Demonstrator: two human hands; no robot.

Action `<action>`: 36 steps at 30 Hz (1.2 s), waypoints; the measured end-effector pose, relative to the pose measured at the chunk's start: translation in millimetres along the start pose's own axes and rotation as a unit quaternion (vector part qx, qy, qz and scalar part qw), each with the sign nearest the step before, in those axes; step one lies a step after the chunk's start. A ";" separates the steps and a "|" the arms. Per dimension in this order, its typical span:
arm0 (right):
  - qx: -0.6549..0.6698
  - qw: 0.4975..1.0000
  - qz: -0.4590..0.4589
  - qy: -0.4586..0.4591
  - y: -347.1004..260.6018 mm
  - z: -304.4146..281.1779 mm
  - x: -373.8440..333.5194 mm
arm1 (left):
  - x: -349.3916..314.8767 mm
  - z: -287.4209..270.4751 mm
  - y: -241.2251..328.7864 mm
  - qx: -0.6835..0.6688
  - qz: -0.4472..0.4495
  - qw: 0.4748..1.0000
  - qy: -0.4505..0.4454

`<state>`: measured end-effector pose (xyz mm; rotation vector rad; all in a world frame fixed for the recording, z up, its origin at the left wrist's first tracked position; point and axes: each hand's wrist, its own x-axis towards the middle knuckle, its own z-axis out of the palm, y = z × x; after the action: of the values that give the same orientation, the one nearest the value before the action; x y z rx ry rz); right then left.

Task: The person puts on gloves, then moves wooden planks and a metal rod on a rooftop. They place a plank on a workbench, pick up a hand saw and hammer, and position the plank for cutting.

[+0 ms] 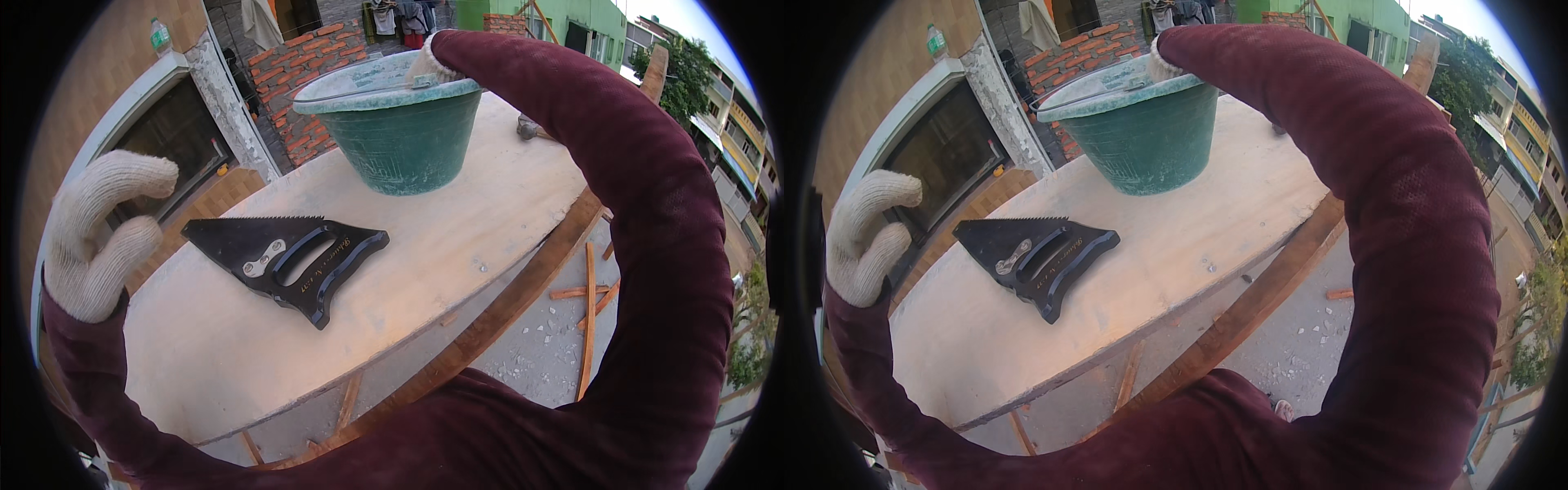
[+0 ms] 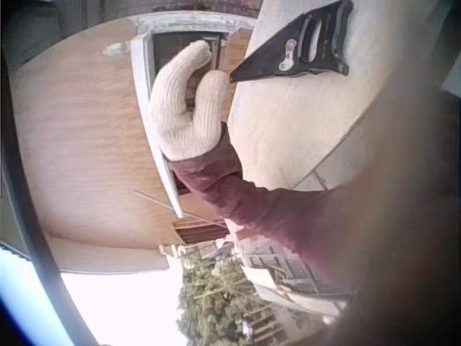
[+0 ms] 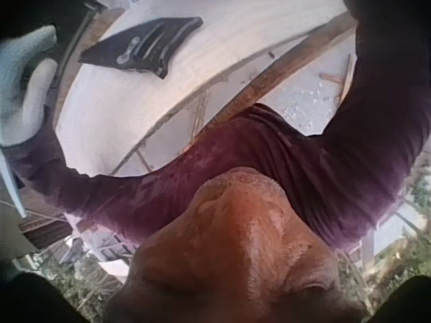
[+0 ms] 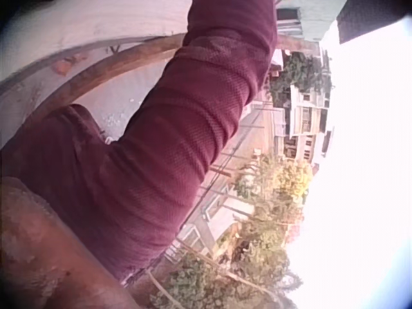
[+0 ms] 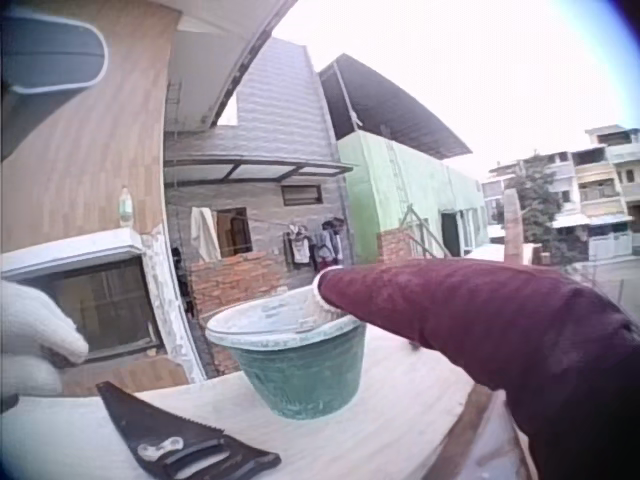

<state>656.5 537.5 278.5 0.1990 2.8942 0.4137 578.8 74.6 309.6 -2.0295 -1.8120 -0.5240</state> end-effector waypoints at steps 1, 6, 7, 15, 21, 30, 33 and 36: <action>0.000 1.000 -0.005 -0.003 0.2 2.6 9.5 | 23.3 -1.4 -0.5 0.032 0.008 0.999 -0.031; -0.041 0.999 -0.001 -0.009 -17.7 -19.0 -14.3 | 77.4 10.8 -8.5 -0.006 0.086 0.996 -0.014; -0.042 0.999 0.006 -0.020 -13.3 -15.9 -22.1 | 93.1 27.2 -19.1 -0.019 0.099 0.995 0.000; 0.049 0.978 0.069 0.192 -26.3 -46.2 -93.0 | 170.0 70.3 -56.4 -0.035 0.059 0.992 0.102; 0.571 0.679 -0.109 0.448 -18.6 -34.1 -159.3 | 221.9 92.8 -49.0 -0.295 -0.004 0.937 0.187; 0.670 0.604 -0.217 0.373 -45.7 0.8 -171.4 | 233.0 130.6 60.9 -0.499 0.167 0.831 0.181; 0.668 0.661 -0.126 0.319 -42.9 9.3 -199.0 | 241.2 135.1 70.1 -0.498 0.170 0.832 0.172; 0.425 0.868 0.075 0.247 11.5 60.6 -158.4 | 246.2 115.3 13.6 -0.408 0.140 0.897 0.100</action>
<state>824.8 538.5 254.8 0.5100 3.3497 -0.9726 621.6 342.3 334.1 -2.5497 -1.2283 -1.5311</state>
